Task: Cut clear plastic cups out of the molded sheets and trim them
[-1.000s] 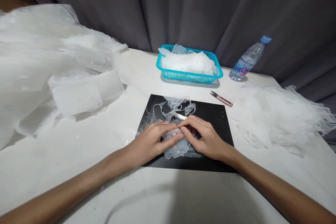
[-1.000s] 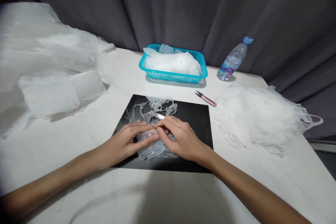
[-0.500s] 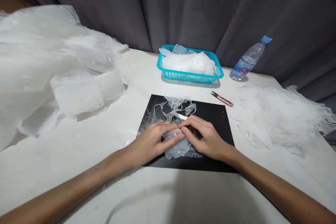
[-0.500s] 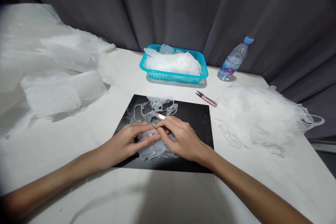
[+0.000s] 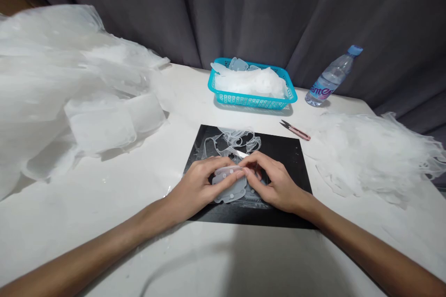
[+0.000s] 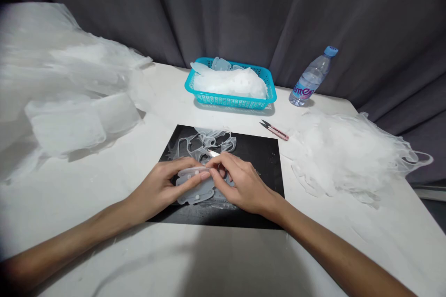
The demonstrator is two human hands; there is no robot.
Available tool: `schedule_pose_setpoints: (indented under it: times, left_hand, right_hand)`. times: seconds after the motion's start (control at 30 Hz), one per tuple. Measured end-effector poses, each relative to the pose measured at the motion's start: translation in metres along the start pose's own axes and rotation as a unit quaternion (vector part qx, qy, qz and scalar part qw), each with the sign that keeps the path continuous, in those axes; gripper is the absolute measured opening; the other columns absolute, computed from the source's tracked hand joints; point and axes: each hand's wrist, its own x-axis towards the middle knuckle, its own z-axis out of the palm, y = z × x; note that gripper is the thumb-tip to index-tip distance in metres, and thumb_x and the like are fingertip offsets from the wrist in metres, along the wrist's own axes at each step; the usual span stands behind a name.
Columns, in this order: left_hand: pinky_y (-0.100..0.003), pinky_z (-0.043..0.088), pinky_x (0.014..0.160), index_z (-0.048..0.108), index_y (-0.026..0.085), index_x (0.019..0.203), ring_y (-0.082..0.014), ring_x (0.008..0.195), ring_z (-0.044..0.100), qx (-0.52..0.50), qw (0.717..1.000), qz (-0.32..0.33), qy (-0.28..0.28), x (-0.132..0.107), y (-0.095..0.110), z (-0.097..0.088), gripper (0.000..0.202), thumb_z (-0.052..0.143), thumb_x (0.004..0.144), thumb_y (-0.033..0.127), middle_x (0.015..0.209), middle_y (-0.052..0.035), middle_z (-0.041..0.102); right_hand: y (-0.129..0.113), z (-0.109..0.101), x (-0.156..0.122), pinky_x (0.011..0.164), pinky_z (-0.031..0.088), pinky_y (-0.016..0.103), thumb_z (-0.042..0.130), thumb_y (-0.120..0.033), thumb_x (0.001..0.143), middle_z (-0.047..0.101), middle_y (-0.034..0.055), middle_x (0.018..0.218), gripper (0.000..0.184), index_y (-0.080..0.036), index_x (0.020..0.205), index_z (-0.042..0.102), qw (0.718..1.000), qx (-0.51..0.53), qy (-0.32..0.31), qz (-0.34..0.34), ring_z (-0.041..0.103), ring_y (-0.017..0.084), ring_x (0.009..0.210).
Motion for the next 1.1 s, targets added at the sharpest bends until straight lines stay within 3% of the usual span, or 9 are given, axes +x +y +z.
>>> schedule_pose_setpoints:
  times: [0.3,1.1]
  left_hand:
    - [-0.021,0.040,0.056,0.070,0.017,0.087,-0.0127,0.068,0.058,0.015,1.000,-0.010,-0.012,0.0008,-0.0018,0.0003,0.035,0.057,0.104,0.044,0.075,0.0009,0.063]
    - [-0.023,0.038,0.057,0.067,0.018,0.085,-0.0112,0.065,0.053,0.029,0.999,-0.009,-0.022,0.0025,-0.0041,0.0007,0.035,0.057,0.104,0.044,0.076,0.0021,0.063]
  right_hand:
    - [0.0002,0.0004,-0.0001,0.073,0.050,0.028,0.056,-0.023,0.103,0.065,0.0027,0.094,0.014,-0.022,0.116,0.061,1.000,-0.015,-0.006,0.009,0.061,0.015,0.081]
    - [0.0003,0.0013,0.0009,0.075,0.050,0.028,0.056,-0.018,0.102,0.065,0.0030,0.097,0.015,-0.022,0.115,0.061,1.000,-0.027,-0.015,0.003,0.061,0.015,0.083]
